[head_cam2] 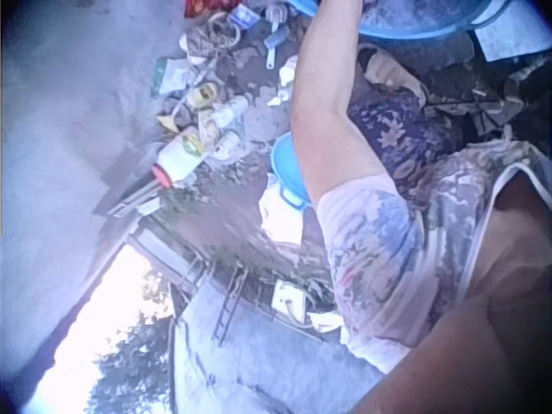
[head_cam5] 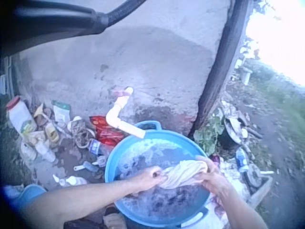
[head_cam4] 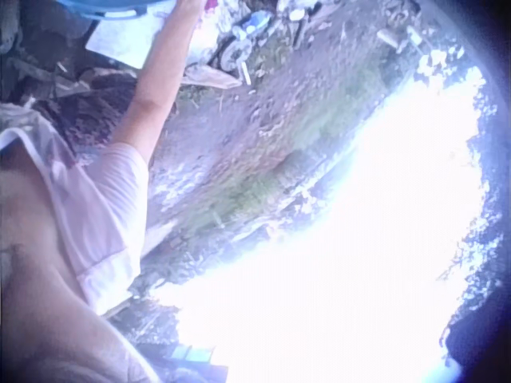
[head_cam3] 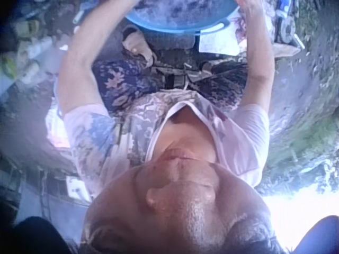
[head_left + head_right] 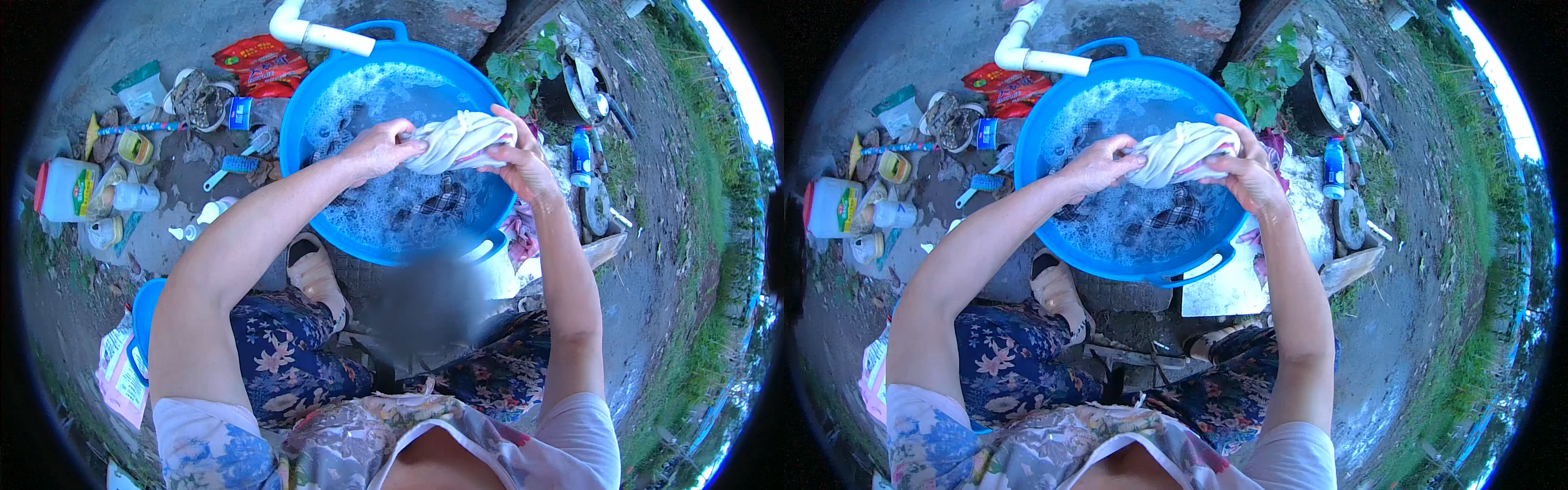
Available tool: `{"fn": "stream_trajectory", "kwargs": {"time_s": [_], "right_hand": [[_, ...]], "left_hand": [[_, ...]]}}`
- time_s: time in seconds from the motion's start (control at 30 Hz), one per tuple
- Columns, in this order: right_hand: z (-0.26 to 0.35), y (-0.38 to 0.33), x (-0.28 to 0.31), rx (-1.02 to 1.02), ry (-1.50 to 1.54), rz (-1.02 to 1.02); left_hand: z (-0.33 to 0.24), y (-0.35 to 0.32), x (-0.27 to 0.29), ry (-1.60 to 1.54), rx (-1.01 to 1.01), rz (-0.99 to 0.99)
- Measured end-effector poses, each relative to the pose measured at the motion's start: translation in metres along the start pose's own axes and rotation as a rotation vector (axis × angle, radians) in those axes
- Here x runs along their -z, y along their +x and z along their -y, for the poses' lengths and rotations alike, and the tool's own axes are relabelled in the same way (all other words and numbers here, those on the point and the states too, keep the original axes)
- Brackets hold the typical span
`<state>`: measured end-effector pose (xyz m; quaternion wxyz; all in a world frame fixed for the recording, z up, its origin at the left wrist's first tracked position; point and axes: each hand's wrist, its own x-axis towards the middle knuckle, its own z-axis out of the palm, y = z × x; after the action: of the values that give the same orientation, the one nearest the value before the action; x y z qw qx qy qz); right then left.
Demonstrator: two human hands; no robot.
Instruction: The person hand-washes multiple garments in a blue basin filled with soapy water. They scrub, rinse, and wring out each item by hand, then place the cleaned pieces into a second blue basin nearby.
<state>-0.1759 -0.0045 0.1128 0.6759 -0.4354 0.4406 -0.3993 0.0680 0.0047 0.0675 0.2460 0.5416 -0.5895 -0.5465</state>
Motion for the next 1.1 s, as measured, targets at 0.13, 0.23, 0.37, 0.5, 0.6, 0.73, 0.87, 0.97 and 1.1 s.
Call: {"fn": "stream_trajectory", "kwargs": {"time_s": [0.13,0.23,0.37,0.5,0.6,0.73,0.87,0.97,1.1], "right_hand": [[-0.005,0.016,0.023,0.303,-1.106,-0.364],[-0.031,0.039,0.037,-0.058,-1.062,-0.348],[-0.119,0.052,0.025,0.068,-1.509,-0.016],[-0.129,0.057,0.009,-0.268,-1.459,0.157],[-0.122,0.059,-0.005,-0.362,-1.528,0.262],[-0.100,0.049,0.030,0.071,-1.401,0.220],[-0.020,0.014,0.004,0.146,-0.811,0.250],[0.015,0.017,-0.024,0.277,-0.577,0.141],[0.077,0.020,-0.048,0.547,-0.692,-0.170]], "left_hand": [[0.006,0.021,0.029,-0.024,0.189,-0.205],[0.020,0.033,0.034,0.169,0.008,-0.313],[0.038,0.020,-0.043,0.648,-0.611,-0.032],[0.051,0.004,-0.056,1.007,-0.243,0.322],[0.059,0.019,-0.040,0.942,-0.048,0.427],[0.038,0.040,-0.024,0.541,0.036,0.219],[-0.030,0.035,0.000,0.100,-0.160,-0.004],[-0.084,0.033,-0.005,0.098,-0.454,-0.236],[-0.134,0.032,0.010,0.009,-0.622,-0.392]]}}
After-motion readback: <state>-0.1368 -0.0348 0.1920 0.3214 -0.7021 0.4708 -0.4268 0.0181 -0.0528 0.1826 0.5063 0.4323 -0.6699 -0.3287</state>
